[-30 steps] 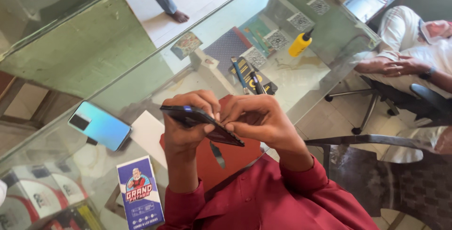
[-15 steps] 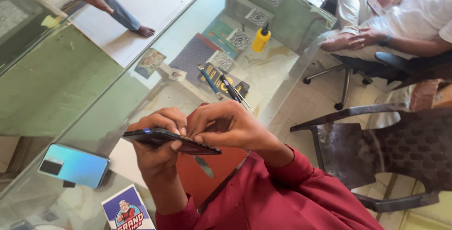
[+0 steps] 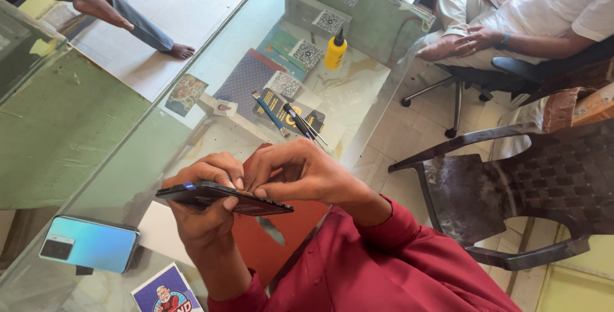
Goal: The person disassembles a smartphone, removes the back cover, and handles internal components including the battery and camera module. They use a screwdriver to remove screws and reposition parts on a workbench.
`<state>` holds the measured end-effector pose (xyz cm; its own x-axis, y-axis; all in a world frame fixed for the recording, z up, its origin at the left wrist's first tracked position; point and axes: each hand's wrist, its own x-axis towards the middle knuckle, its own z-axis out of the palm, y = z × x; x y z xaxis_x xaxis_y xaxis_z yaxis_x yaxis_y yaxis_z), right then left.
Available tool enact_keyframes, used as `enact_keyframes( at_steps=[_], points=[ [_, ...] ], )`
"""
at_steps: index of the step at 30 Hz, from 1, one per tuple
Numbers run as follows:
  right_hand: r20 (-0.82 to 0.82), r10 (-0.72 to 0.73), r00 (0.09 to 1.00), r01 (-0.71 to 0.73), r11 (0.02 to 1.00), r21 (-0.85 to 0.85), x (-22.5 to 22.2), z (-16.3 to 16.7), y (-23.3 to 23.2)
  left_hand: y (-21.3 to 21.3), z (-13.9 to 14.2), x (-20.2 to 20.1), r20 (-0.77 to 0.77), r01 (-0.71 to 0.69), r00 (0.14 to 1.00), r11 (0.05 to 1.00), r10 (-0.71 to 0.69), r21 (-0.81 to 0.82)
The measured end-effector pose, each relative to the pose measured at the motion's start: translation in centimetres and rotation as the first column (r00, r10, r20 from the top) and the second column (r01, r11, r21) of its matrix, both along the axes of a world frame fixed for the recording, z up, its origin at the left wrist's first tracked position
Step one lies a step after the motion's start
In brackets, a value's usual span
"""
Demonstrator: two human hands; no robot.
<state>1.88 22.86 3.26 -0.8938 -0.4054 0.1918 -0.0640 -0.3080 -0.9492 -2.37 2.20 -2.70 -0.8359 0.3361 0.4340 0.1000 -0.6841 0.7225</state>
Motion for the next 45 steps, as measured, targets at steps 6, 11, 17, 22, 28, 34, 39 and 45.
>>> enact_keyframes(
  at_steps=[6, 11, 17, 22, 28, 34, 39, 45],
  points=[
    [0.017, -0.01, 1.0, 0.011, 1.0, -0.013, 0.3, -0.1, 0.2, 0.1, -0.1, 0.1, -0.013, -0.015, 1.0, 1.0, 0.014, -0.013],
    [0.011, -0.019, 1.0, 0.019, 1.0, -0.004, 0.5, -0.2, 0.3, 0.2, -0.1, 0.0, -0.003, 0.001, 1.0, 1.0, -0.001, -0.021],
    [0.01, -0.031, 0.999, 0.031, 1.0, 0.003, 0.6, -0.2, 0.4, 0.3, -0.2, 0.0, -0.015, -0.002, 1.0, 1.0, 0.001, -0.026],
    [-0.001, -0.027, 1.0, 0.027, 1.0, -0.004, 0.6, -0.1, 0.3, 0.5, 0.4, 0.2, 0.004, -0.001, 1.0, 1.0, 0.001, -0.028],
    [0.034, -0.031, 0.999, 0.032, 0.999, -0.036, 0.3, -0.6, 1.0, 1.6, 1.8, 1.2, 0.191, -0.062, 0.979, 0.998, 0.067, -0.034],
    [0.231, -0.113, 0.967, 0.138, 0.986, -0.098, -0.8, -2.6, 0.7, 2.7, 2.0, 0.6, 0.392, -0.18, 0.901, 0.982, 0.187, -0.057],
    [0.302, -0.13, 0.945, 0.159, 0.985, -0.074, -0.9, -3.9, 0.3, 2.8, 2.4, -0.1, 0.495, -0.264, 0.839, 0.965, 0.226, 0.007],
    [0.3, -0.127, 0.945, 0.163, 0.982, -0.097, -0.9, -5.0, -0.3, 2.2, 2.8, 0.0, 0.521, -0.348, 0.794, 0.937, 0.315, -0.036]
  ],
)
